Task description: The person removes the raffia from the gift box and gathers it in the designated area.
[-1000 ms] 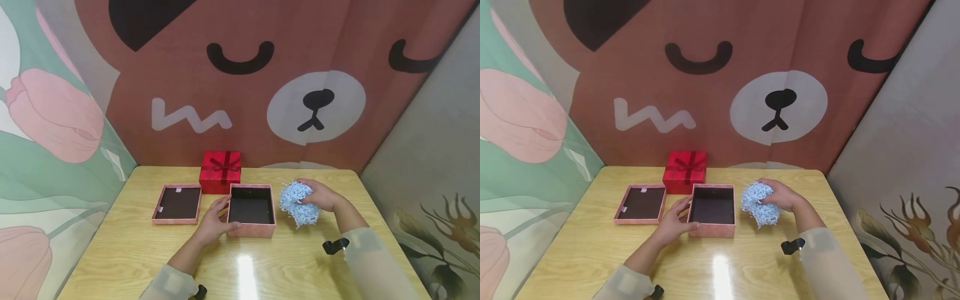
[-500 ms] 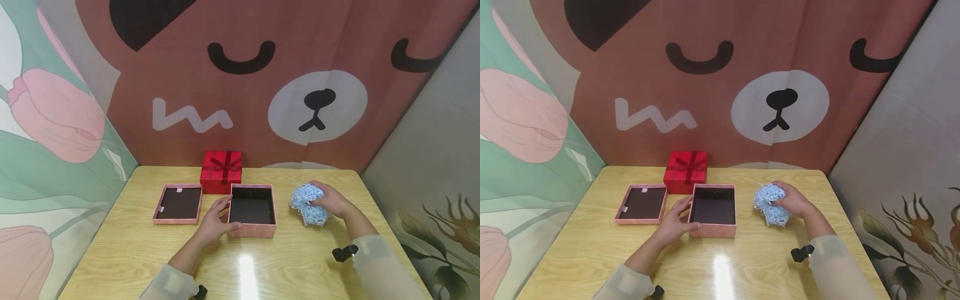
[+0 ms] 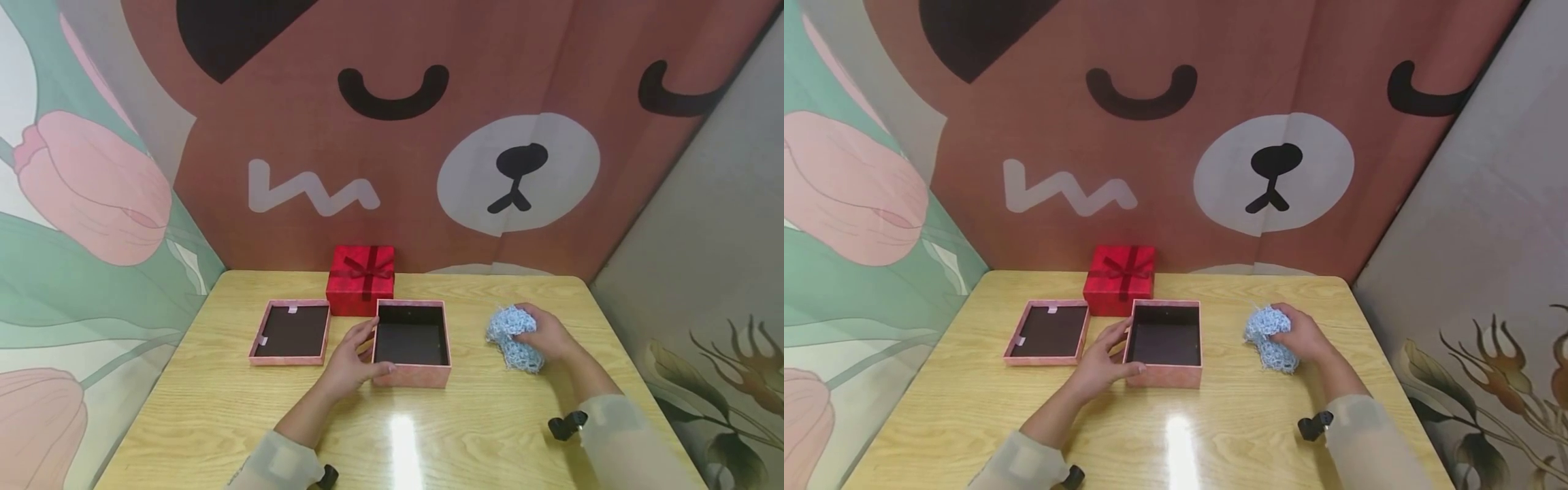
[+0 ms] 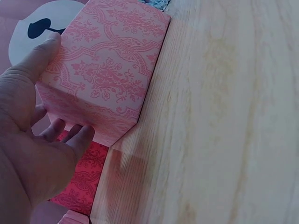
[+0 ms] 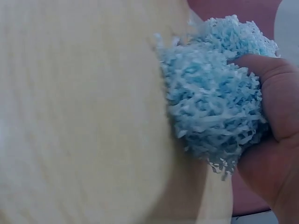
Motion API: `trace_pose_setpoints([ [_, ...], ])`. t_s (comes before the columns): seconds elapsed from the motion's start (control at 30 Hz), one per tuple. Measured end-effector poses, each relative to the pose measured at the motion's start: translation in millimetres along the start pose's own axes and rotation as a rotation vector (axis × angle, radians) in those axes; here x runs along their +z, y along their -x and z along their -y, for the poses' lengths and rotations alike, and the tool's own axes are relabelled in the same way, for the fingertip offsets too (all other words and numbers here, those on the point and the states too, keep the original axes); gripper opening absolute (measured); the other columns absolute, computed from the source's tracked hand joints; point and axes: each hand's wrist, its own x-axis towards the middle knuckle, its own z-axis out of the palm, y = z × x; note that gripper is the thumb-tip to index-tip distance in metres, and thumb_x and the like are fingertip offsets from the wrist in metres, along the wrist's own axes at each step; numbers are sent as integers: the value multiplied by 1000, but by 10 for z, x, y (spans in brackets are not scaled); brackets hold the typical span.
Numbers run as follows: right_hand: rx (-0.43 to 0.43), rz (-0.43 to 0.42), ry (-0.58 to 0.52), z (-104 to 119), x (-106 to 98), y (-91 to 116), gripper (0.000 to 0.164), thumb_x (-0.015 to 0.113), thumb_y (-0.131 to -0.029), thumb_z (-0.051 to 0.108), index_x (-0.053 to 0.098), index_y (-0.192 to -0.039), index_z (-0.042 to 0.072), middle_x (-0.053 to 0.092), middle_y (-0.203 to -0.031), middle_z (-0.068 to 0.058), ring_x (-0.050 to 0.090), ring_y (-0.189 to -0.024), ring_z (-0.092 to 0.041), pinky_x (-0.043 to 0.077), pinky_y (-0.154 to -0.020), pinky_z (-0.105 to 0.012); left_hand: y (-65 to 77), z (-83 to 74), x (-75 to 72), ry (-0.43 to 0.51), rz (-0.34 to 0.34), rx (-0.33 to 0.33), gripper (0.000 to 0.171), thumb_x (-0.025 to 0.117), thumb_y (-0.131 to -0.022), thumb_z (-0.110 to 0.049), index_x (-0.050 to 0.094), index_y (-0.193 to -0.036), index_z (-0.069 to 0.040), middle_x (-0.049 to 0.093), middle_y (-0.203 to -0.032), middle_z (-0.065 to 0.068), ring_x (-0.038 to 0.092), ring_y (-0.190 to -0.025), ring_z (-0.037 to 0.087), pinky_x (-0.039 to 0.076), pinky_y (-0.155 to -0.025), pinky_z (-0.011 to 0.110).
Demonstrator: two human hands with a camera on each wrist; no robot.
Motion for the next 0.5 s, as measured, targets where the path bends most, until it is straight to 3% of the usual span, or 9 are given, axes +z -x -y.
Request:
trace_pose_setpoints([
  [0.17,-4,-46,37,-39,106,39,65,74,-91,8,46,-149,-2,52,-145,-33,45,-135,-55,39,-110,-69,-7,-4,-5,-4,6,-5,103,94,-77,-18,36,-163,-15,34,-161,16,40,-147,39,42,-113,49],
  [0.5,41,-80,49,-151,261,85,67,70,-93,10,41,-153,0,47,-150,-33,40,-140,-55,34,-115,-68,-1,2,2,-21,-4,-16,102,93,-78,-18,36,-163,-17,36,-160,10,41,-147,38,43,-113,48],
])
